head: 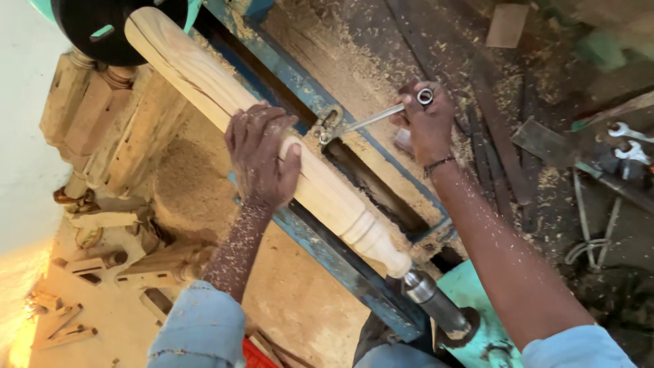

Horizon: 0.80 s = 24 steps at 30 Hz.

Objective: The person smooths a rotating wooden leg on a lathe by holding sandpaper against it with both hands. They then use a wrench to adjust and tighten components of the machine's hardware.

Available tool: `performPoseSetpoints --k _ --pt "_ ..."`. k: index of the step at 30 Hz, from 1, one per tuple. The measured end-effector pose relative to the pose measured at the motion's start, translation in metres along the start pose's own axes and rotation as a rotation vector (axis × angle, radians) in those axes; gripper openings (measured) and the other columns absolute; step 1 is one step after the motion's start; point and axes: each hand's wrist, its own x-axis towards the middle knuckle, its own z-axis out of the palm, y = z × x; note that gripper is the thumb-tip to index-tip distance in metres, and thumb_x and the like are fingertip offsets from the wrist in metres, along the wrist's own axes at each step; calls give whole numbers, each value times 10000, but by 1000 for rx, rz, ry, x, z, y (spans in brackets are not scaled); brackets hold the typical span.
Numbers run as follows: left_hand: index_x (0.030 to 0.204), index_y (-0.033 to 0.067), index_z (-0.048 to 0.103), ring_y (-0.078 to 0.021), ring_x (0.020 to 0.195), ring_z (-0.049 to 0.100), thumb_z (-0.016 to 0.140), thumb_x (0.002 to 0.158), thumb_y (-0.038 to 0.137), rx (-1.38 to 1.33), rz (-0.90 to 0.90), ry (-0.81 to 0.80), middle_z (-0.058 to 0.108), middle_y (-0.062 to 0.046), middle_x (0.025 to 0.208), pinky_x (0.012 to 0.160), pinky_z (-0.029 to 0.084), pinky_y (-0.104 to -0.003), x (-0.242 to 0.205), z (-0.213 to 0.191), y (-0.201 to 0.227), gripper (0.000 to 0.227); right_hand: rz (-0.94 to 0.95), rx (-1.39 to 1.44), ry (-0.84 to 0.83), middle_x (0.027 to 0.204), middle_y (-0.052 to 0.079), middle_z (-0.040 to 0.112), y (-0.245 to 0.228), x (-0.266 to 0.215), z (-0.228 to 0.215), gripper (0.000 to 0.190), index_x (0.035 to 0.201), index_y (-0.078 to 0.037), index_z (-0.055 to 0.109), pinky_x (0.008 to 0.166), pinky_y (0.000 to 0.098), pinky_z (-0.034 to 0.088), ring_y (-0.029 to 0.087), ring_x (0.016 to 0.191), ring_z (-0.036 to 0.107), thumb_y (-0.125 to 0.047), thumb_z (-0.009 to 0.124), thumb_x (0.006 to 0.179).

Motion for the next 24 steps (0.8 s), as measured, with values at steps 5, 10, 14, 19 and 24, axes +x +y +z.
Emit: performPoseSetpoints --k 5,10,14,19,24 --pt "1168 90 684 -327 1329 527 540 994 337 -14 -16 -37 631 -106 1254 1221 282 -521 3 -8 2 336 -19 -29 76 1034 77 643 -3 -5 28 201 1129 -58 513 688 304 653 166 894 747 15 630 982" --pt "1165 82 708 -337 1356 508 567 971 320 -27 -38 -57 633 -107 1269 1233 269 -527 7 -15 5 338 -31 -434 164 1011 110 673 -4 -26 28 149 1103 -16 532 671 283 634 181 848 770 -3 634 995" --pt "1139 78 708 -335 1364 503 578 963 320 -44 -57 -66 636 -103 1264 1240 256 -531 4 -13 3 327 -138 -419 177 971 132 725 10 -58 14 136 1068 -4 553 701 267 663 188 871 768 -18 668 997" --pt "1169 78 700 -330 1378 496 559 982 296 -38 -39 -52 626 -107 1271 1253 250 -533 4 -13 0 320 -99 -398 213 940 117 721 16 -71 17 118 1043 -3 581 708 282 660 177 838 755 -41 680 990" --pt "1138 99 702 -323 1360 508 569 972 298 -19 -40 -69 630 -97 1252 1244 264 -541 0 -13 2 292 -232 -291 64 935 101 718 7 -25 20 123 1043 2 578 723 288 673 153 879 782 -15 696 1015"
